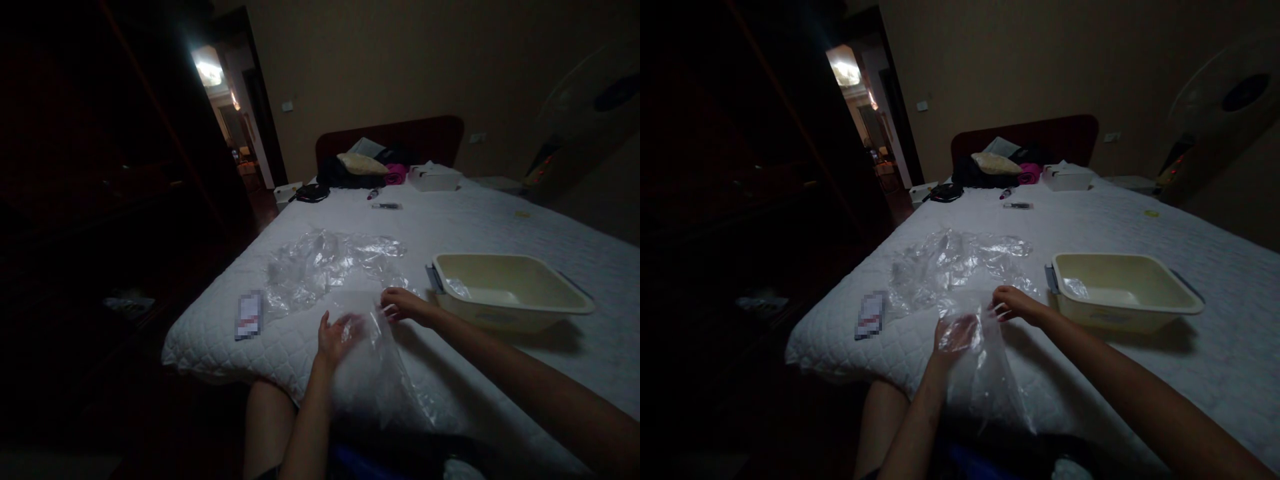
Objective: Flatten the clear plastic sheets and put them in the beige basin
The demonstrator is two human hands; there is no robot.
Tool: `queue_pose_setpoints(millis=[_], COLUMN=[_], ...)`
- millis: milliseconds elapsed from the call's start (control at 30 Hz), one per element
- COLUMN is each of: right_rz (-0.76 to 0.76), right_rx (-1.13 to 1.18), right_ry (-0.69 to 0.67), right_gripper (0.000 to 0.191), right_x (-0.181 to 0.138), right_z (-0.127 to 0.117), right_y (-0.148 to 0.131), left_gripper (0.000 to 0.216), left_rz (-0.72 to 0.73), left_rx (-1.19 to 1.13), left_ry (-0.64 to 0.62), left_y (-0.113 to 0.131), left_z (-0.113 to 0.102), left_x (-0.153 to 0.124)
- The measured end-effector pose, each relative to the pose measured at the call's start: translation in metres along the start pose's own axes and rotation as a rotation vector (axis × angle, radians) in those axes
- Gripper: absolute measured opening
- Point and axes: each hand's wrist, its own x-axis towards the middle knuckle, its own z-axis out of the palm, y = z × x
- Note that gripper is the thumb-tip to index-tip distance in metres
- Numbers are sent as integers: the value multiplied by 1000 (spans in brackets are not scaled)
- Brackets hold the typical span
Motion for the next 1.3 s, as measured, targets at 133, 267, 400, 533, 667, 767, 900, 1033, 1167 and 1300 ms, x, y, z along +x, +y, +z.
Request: queue_pose_setpoints(millis=[133,267,400,533,667,767,900,1033,1167,1300], right_rz=[92,89,105,107,44,-59,-170,-223,-239,-237], right_rx=[-128,-178,-160,-178,-359,-369,-177,-64,-66,-116], right_ry=[246,353,412,330,58,-18,210,422,478,495], right_gripper=[12,10,13,26,33,29,28,27,28,30], right_x=[17,29,37,35,28,25,27,31,32,28], right_z=[-19,-24,-22,-22,-20,-18,-20,-25,-27,-28], right_y=[32,48,56,61,63,61,56,57,63,67], left_gripper=[55,56,48,37,42,40,42,38,26,28], left_rz=[-7,-34,-33,35,48,40,36,-10,-39,-75], left_rx=[13,66,177,359,387,366,342,377,471,591], left_ry=[-55,-49,-14,37,38,47,59,33,44,98], left_y=[0,0,-3,-8,-10,-9,-9,-10,-11,-12], left_z=[4,8,9,5,1,1,5,8,8,6], left_x=[0,-1,0,2,4,4,2,1,4,10])
